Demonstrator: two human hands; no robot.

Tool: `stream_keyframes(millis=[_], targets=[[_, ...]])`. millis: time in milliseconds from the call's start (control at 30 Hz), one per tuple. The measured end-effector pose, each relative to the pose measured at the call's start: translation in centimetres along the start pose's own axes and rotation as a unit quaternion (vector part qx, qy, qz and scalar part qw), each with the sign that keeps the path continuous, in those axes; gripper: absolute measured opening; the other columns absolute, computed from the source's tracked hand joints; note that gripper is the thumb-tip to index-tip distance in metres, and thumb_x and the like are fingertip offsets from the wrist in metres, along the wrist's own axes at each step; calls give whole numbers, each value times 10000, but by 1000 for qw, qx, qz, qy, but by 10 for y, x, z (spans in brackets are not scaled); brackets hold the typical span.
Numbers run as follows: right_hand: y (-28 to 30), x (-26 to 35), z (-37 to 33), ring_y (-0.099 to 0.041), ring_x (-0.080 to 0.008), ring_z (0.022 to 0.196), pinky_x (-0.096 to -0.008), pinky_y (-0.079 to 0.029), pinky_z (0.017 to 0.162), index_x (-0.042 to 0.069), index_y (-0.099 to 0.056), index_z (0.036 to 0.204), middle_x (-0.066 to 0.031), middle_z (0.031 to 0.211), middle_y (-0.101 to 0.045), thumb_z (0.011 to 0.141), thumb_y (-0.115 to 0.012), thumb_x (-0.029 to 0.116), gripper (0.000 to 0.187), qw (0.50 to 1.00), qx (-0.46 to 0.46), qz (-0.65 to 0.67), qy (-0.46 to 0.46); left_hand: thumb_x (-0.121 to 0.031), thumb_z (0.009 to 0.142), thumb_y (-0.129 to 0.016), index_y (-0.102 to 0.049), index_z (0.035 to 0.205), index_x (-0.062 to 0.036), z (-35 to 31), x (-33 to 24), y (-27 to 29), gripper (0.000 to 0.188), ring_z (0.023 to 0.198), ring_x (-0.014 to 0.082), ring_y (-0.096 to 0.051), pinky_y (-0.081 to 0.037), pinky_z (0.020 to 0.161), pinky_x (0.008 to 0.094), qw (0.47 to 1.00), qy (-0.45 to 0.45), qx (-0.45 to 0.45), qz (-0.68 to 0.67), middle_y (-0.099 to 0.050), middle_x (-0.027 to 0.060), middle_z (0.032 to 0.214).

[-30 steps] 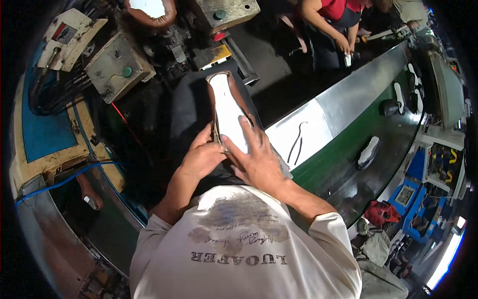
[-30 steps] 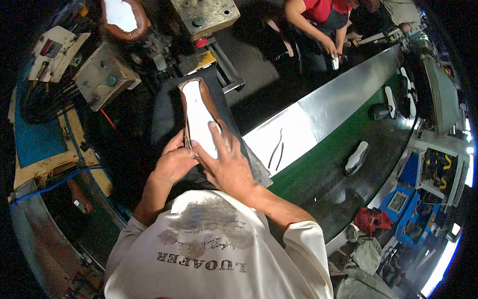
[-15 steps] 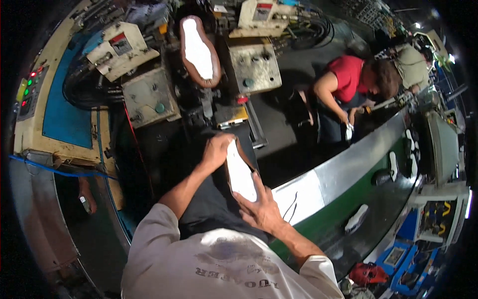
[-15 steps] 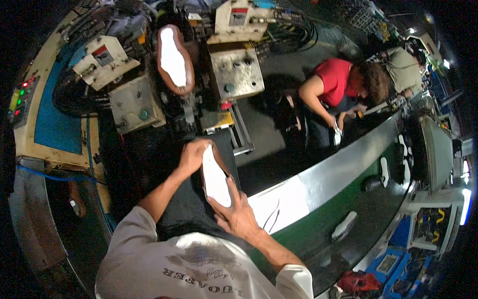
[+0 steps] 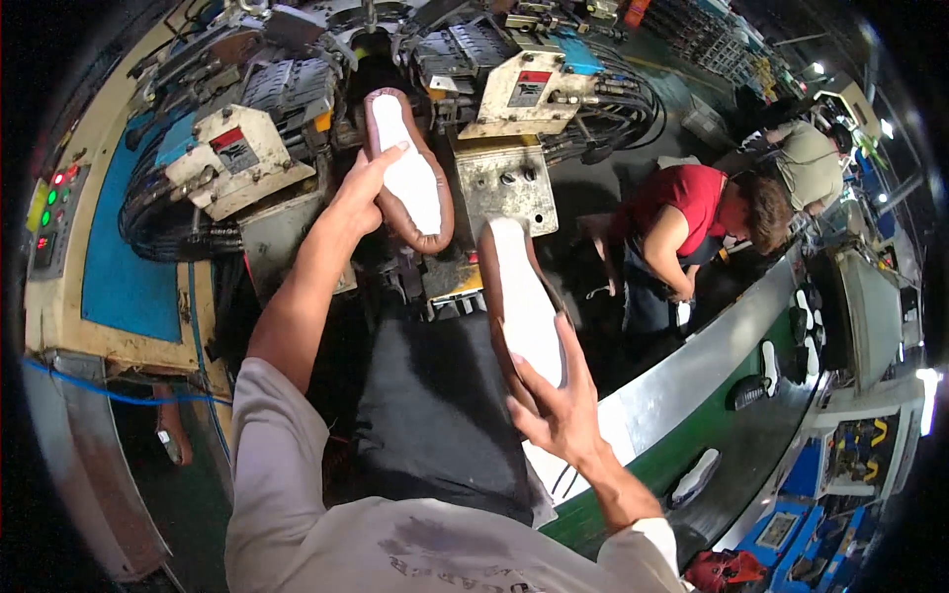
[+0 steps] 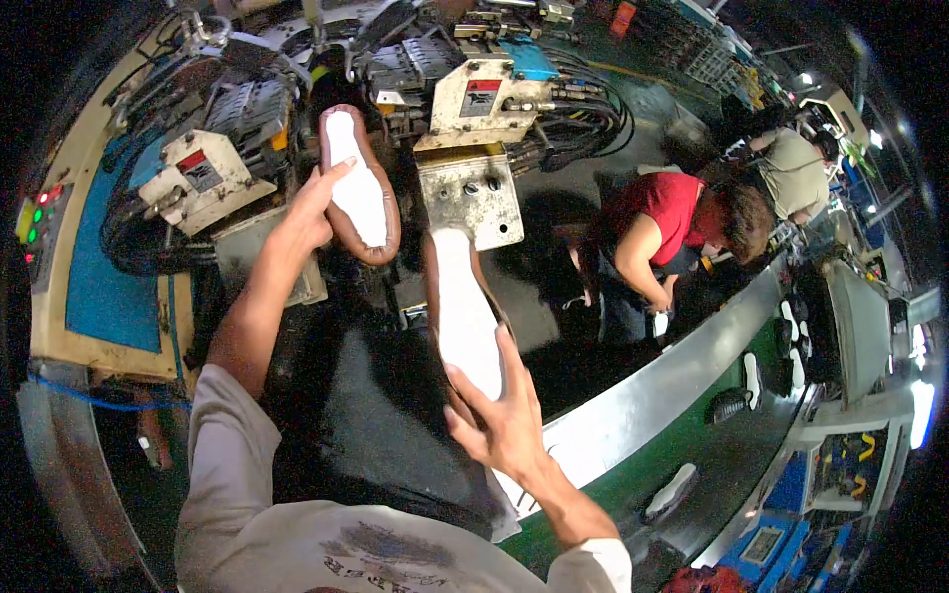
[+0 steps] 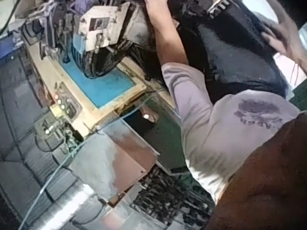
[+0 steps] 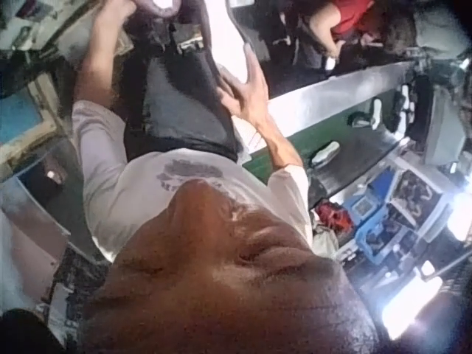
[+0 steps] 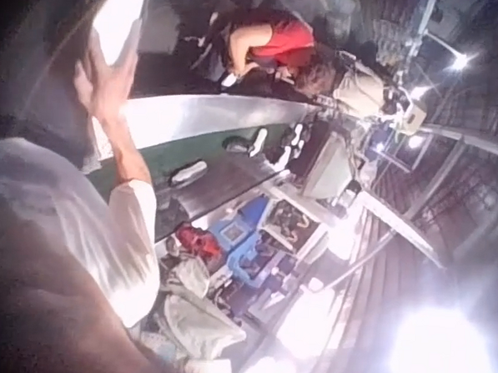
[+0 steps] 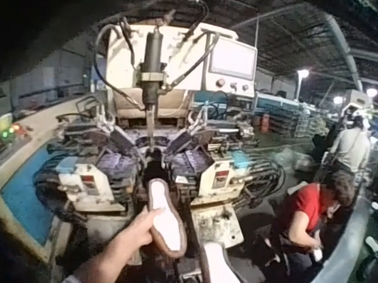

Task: Trimming excess material from shoes and operating lasting machinery in a shoe factory.

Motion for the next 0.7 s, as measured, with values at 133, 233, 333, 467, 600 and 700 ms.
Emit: stream_keyframes(millis=[133, 233, 333, 467, 600, 700], targets=[[-2, 18, 107, -482, -606, 1386, -577, -455, 1159, 225, -695, 1442, -438, 1636, -263, 838, -814, 278, 618, 997, -17, -21, 70, -256, 1030, -716, -525, 1473, -17, -64, -16, 3, 539, 1110, 262, -722, -609, 957, 411, 991, -54, 118, -24, -701, 136, 1249], [-28, 22, 175, -518, -612, 1324, -585, -479, 1131, 260, -665, 1477, -418, 1651, -239, 848, -805, 278, 645, 994, -27, -18, 103, -413, 1058, -597, -409, 1563, 17, -148, -5, 36, 689, 1207, 342, -694, -578, 1061, 432, 993, -64, 95, -10, -651, 221, 1376], [-67, 16, 220, -550, -600, 1254, -585, -521, 1079, 276, -655, 1486, -377, 1683, -202, 855, -793, 268, 646, 994, -44, -20, 100, -855, 924, -541, -266, 1648, 16, -230, 20, 48, 1165, 1272, 491, -642, -611, 958, 658, 980, 17, 130, -150, -535, 312, 1513], [-116, 18, 244, -460, -580, 1420, -587, -447, 1154, 259, -641, 1507, -387, 1674, -220, 862, -813, 288, 668, 997, -38, -4, 69, -820, 974, -490, -249, 1677, -31, -272, 111, 137, 1084, 1322, 535, -602, -569, 1002, 688, 969, 31, 61, -239, -503, 349, 1537], [-136, 16, 237, -467, -599, 1368, -599, -474, 1121, 274, -620, 1517, -379, 1687, -191, 864, -821, 265, 684, 996, -50, -36, 69, -708, 1058, -440, -345, 1641, -32, -299, 143, 146, 898, 1268, 512, -647, -561, 1022, 648, 922, 153, -113, -337, -590, 329, 1448], [-142, 19, 234, -409, -611, 1412, -603, -427, 1173, 242, -566, 1553, -372, 1696, -185, 833, -855, 229, 776, 993, -66, -34, 93, -712, 1031, -460, -357, 1607, -7, -307, 173, 155, 916, 1100, 519, -712, -610, 935, 639, 968, 124, -105, -191, -656, 332, 1337]])
Point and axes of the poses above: each hand's wrist, its own z-axis towards the middle knuckle, its own y-axis out of the back of the hand, x = y × z, the point moved 4 cm from there along z, towards the middle knuckle
